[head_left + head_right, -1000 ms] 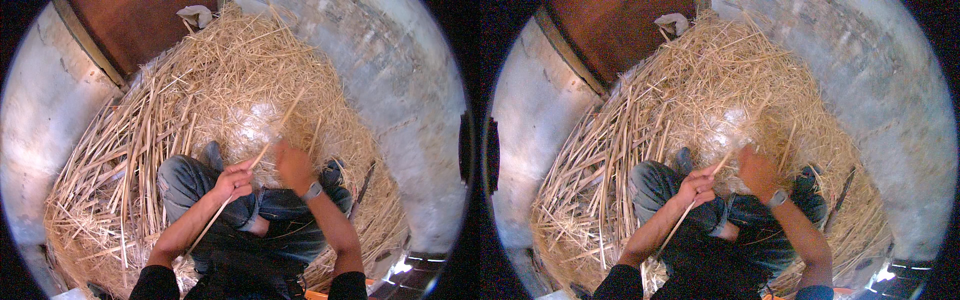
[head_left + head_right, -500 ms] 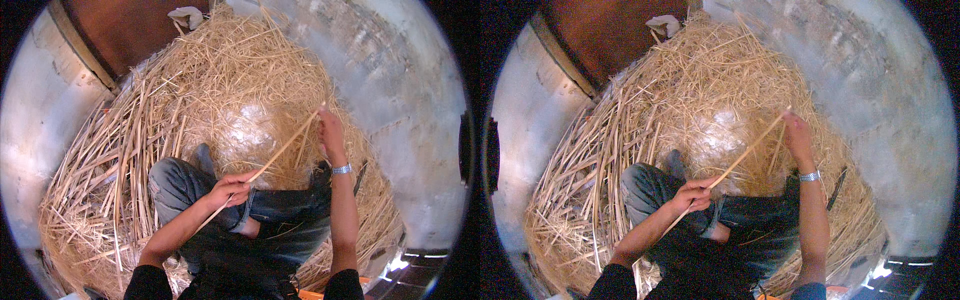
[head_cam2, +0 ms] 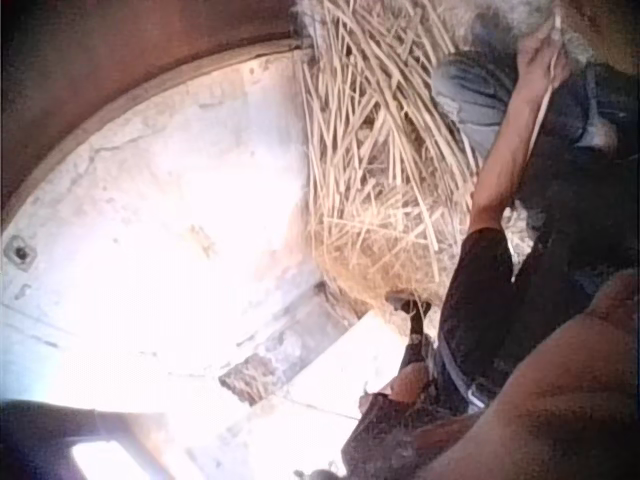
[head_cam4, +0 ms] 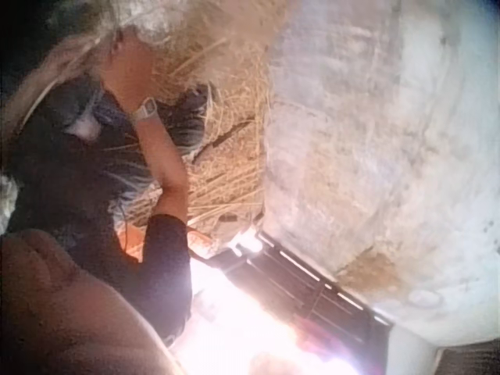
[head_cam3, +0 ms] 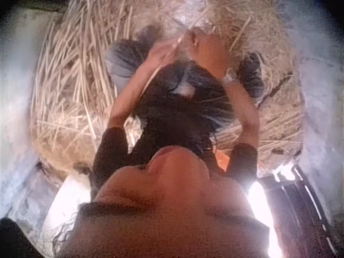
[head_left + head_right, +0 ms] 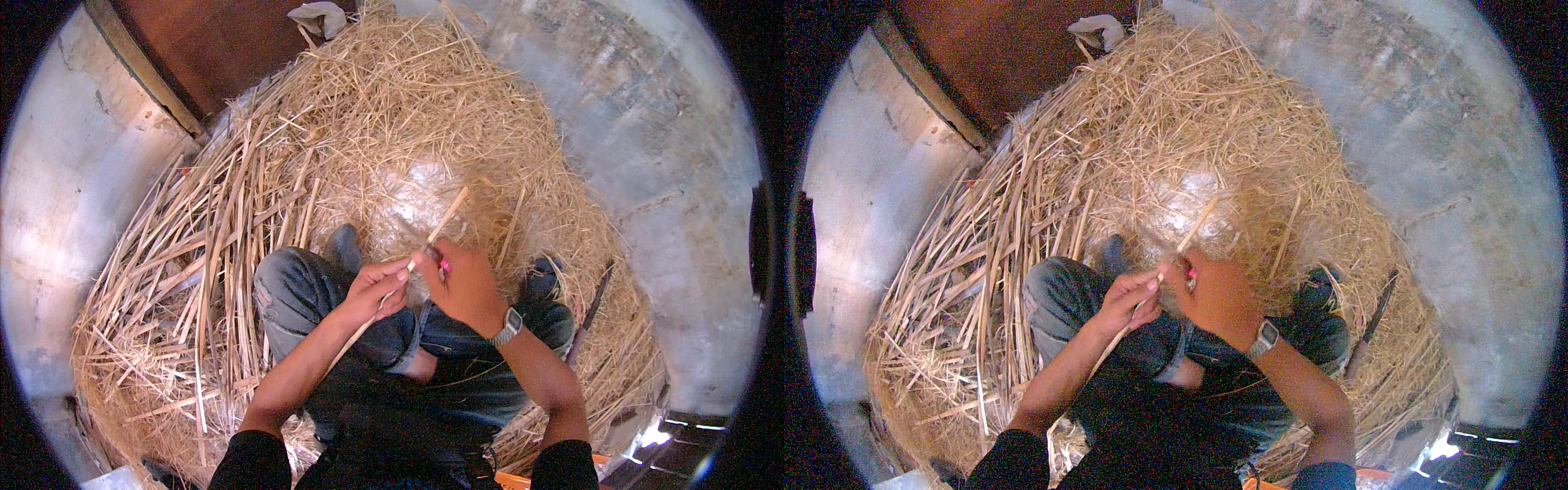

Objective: The person whittles and carves a bamboo stick using a knife, turning the stick to work on different sides while sitting on a pile of straw.

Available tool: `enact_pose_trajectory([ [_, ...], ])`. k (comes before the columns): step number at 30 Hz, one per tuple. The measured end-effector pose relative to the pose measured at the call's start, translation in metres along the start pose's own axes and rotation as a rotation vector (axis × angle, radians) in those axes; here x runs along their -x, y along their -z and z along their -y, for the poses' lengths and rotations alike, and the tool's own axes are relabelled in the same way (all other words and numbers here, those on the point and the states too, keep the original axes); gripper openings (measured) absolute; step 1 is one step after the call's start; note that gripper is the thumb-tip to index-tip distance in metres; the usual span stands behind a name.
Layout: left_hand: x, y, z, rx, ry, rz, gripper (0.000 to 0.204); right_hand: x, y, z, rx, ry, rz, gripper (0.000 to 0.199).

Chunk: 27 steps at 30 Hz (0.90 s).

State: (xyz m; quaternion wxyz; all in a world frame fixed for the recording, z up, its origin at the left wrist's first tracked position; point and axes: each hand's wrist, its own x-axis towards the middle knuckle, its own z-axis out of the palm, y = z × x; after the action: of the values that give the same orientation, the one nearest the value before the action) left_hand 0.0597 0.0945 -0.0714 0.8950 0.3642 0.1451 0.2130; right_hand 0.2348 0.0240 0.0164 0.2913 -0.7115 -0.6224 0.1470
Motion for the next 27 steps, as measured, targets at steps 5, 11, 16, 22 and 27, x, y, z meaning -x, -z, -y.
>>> enact_pose_trajectory([
  [5, -0.002, 0.002, 0.007, 0.063, -0.026, -0.032, 0.043, 0.021, -0.013, 0.012, 0.382, 0.055, 0.138, 0.037],
  [11, -0.003, 0.003, 0.011, 0.196, 0.013, -0.07, 0.045, 0.013, -0.021, -0.018, 0.399, 0.22, 0.12, 0.038],
  [16, -0.016, 0.001, -0.003, 0.255, 0.071, -0.125, 0.043, -0.012, -0.018, -0.023, 0.453, 0.289, 0.022, 0.033],
  [22, 0.021, -0.005, 0.038, 0.083, 0.137, 0.192, 0.044, -0.092, 0.132, -0.18, 0.977, 0.156, -0.4, 0.034],
  [27, 0.01, 0.004, -0.006, 0.178, -0.078, -0.044, 0.044, -0.08, 0.157, -0.157, 0.61, -0.207, -0.314, 0.035],
])
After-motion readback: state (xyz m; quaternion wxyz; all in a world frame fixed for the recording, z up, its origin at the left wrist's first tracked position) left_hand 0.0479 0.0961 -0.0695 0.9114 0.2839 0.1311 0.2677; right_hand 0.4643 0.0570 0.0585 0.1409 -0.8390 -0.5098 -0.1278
